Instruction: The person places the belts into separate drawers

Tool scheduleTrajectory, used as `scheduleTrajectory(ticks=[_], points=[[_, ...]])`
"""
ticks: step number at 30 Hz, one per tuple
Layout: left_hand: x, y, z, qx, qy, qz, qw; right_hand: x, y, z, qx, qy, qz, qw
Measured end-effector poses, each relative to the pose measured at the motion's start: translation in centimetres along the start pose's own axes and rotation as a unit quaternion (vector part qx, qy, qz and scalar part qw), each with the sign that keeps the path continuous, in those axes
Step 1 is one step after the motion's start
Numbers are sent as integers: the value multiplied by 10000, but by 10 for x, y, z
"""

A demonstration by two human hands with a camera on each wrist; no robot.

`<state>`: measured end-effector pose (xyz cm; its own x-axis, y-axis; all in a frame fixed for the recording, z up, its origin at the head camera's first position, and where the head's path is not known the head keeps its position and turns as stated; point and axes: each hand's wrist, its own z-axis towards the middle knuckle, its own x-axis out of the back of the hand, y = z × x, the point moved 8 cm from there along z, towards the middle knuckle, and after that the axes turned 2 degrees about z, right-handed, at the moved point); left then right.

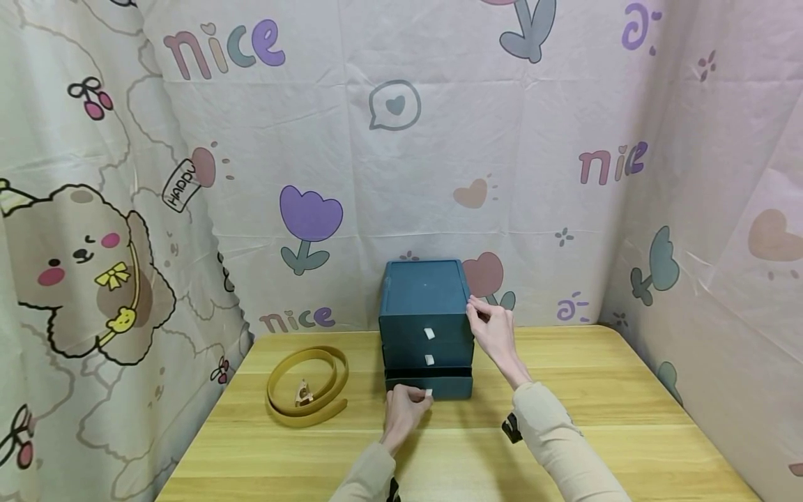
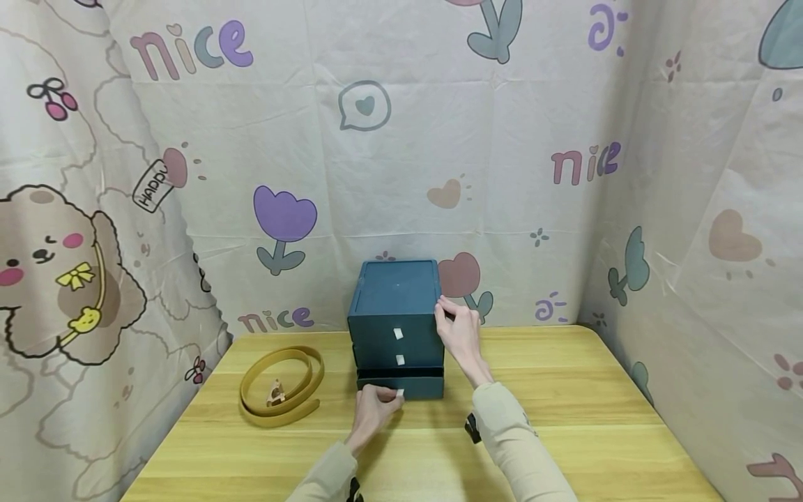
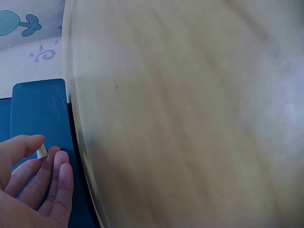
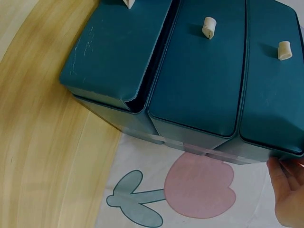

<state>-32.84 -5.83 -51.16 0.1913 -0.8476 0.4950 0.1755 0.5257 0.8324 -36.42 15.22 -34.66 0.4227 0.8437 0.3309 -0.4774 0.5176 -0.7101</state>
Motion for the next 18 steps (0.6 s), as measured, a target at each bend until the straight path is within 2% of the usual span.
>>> scheduleTrajectory(ticks=[18], points=[[1, 0, -8, -85, -114, -133, 9998, 0, 0, -1, -62, -24, 54, 10000]])
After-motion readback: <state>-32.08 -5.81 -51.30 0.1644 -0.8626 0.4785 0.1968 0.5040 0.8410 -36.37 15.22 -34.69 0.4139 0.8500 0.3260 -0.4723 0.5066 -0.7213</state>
